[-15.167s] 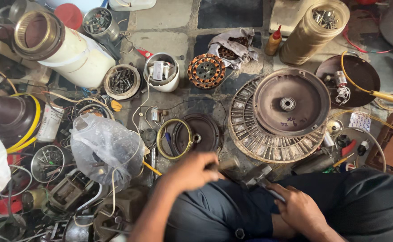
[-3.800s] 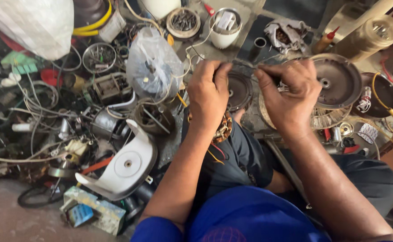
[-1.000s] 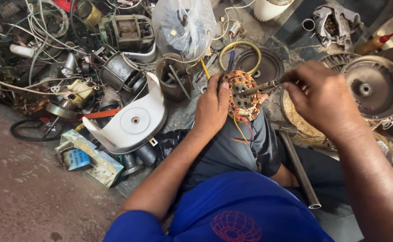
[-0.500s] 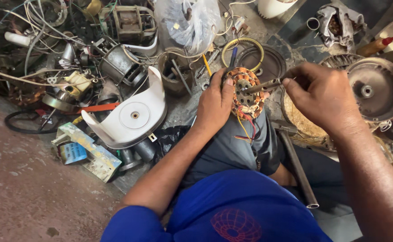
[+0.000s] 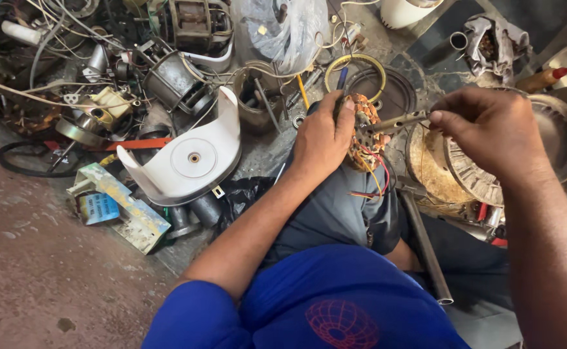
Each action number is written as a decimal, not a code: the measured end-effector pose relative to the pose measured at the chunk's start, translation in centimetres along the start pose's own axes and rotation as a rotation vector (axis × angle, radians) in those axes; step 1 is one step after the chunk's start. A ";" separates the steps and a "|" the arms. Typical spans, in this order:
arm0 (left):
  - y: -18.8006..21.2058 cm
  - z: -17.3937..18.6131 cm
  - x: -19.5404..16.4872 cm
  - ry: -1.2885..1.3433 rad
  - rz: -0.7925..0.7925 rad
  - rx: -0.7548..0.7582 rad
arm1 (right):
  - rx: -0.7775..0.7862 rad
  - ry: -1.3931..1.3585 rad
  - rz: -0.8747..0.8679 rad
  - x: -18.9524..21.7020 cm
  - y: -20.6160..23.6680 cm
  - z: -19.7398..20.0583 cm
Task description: The person sits on the floor in a cluttered workshop and repairs a circular electrical component, likely a fan stator. They use a hammer to tap a metal rod into the component's center and then use pliers to adjust the internal wiring.
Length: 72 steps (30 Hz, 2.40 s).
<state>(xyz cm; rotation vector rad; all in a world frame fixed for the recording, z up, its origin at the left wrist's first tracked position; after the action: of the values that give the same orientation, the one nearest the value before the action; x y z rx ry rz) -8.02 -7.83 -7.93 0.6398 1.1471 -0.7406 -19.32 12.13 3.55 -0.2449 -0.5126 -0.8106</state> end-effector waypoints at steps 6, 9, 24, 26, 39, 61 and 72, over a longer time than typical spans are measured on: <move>0.1 0.3 0.1 0.025 -0.031 0.027 | 0.042 -0.034 -0.052 -0.5 -0.5 0.2; 0.0 0.3 0.0 0.019 -0.028 0.019 | 0.079 -0.079 -0.036 -0.4 -1.0 -0.2; 1.0 1.5 -1.8 -0.159 -0.102 -0.072 | 0.205 0.012 -0.125 0.2 -2.2 -0.1; 2.0 2.4 -3.5 -0.269 -0.239 -0.185 | 0.211 0.006 -0.114 0.6 -2.2 -0.3; 1.7 -1.5 -7.3 -0.804 -0.291 -0.022 | 0.133 -0.033 0.046 1.2 -1.8 -0.3; 2.3 -0.6 -3.8 -0.372 -0.424 0.029 | -0.538 -0.537 0.361 5.5 3.9 -4.0; 2.7 -0.3 -1.9 -0.170 -0.248 -0.047 | -0.399 -0.298 0.374 5.5 3.4 -3.4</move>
<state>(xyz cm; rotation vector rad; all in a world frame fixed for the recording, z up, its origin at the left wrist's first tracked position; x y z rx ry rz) -6.50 -5.64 -5.96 0.3908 1.0940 -0.9574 -12.42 9.60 3.48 -0.8148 -0.5580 -0.5046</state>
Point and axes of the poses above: each hand's wrist, its own y-axis away from the middle knuckle, its own z-axis out of the back of the hand, x = y × z, the point moved 5 cm from there along -y, towards the middle knuckle, and after that the axes turned 11 degrees about z, right-handed, at the moved point
